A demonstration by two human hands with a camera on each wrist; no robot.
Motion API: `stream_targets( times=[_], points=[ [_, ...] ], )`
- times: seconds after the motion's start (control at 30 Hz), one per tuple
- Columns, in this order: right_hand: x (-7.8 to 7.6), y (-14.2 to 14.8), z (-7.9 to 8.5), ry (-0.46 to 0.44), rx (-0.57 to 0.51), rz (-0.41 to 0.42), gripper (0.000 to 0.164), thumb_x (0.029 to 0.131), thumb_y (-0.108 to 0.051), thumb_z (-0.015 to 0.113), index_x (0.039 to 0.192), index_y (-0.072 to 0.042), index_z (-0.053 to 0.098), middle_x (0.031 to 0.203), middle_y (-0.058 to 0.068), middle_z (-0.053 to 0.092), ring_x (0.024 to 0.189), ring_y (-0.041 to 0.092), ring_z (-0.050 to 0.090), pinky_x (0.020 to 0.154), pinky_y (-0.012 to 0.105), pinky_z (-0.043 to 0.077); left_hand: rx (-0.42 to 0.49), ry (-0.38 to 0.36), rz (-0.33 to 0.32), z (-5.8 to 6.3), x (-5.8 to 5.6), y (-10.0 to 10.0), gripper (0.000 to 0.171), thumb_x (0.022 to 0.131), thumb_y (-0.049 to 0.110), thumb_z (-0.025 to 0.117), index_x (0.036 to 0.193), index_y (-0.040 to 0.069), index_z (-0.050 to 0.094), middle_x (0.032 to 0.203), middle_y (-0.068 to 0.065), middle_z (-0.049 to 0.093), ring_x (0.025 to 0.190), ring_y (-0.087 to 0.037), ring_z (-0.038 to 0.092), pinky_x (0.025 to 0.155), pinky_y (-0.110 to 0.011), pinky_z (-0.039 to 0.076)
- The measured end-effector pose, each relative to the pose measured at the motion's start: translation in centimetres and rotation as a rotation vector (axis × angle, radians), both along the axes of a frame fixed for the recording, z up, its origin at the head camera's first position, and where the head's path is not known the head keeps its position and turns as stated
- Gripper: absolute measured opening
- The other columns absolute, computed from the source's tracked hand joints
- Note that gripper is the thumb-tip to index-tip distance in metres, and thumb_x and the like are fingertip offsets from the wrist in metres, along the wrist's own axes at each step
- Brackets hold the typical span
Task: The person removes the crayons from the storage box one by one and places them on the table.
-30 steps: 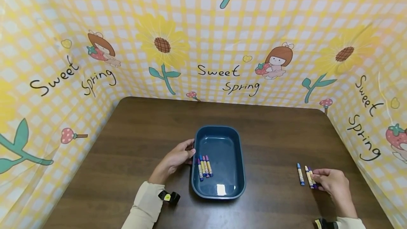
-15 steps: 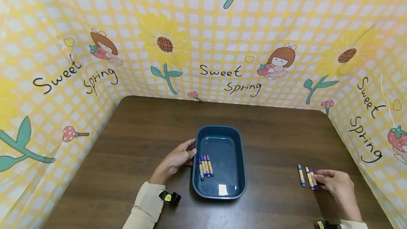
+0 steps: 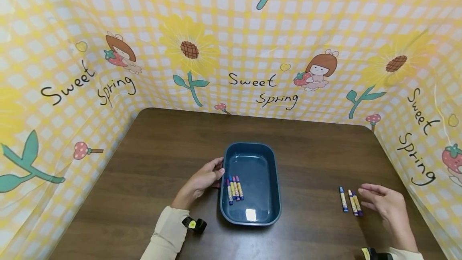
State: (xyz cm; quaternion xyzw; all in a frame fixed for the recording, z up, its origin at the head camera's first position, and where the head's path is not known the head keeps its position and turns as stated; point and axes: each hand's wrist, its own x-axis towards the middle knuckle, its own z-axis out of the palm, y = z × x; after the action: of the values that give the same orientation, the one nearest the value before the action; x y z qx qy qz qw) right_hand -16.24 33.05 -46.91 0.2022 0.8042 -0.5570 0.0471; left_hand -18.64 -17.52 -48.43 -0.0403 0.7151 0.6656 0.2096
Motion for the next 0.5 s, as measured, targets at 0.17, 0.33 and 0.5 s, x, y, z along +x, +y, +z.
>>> stream_targets(
  times=[0.17, 0.33, 0.5],
  points=[
    [-0.5, -1.3, 0.5, 0.057, -0.203, 0.041, 0.021, 0.09, -0.008, 0.077, 0.083, -0.028, 0.077, 0.081, -0.014, 0.075, 0.075, 0.006, 0.074, 0.071, 0.026, 0.061, -0.009, 0.003, 0.003, 0.2, -0.1, 0.1, 0.052, 0.107, 0.007, 0.043, 0.157, 0.001, 0.029, 0.147, -0.024, 0.046, 0.117, -0.034, 0.058, 0.089, -0.045, 0.057],
    [-1.6, -3.7, 1.1, 0.089, -0.316, 0.106, 0.02, 0.091, -0.005, 0.076, 0.086, -0.024, 0.079, 0.087, -0.012, 0.075, 0.079, 0.008, 0.072, 0.073, 0.028, 0.061, -0.01, 0.0, 0.011, 0.3, -0.2, 0.1, 0.053, 0.107, 0.006, 0.044, 0.157, 0.0, 0.03, 0.144, -0.024, 0.046, 0.114, -0.033, 0.058, 0.087, -0.043, 0.057],
    [-2.5, -6.1, 1.3, 0.115, -0.289, 0.206, 0.016, 0.092, -0.009, 0.075, 0.09, -0.024, 0.079, 0.092, -0.015, 0.073, 0.084, 0.005, 0.071, 0.075, 0.029, 0.061, -0.008, 0.0, 0.012, 0.1, -0.2, 0.3, 0.053, 0.106, 0.006, 0.044, 0.157, 0.0, 0.03, 0.143, -0.024, 0.047, 0.112, -0.032, 0.058, 0.084, -0.04, 0.057]
  ],
)
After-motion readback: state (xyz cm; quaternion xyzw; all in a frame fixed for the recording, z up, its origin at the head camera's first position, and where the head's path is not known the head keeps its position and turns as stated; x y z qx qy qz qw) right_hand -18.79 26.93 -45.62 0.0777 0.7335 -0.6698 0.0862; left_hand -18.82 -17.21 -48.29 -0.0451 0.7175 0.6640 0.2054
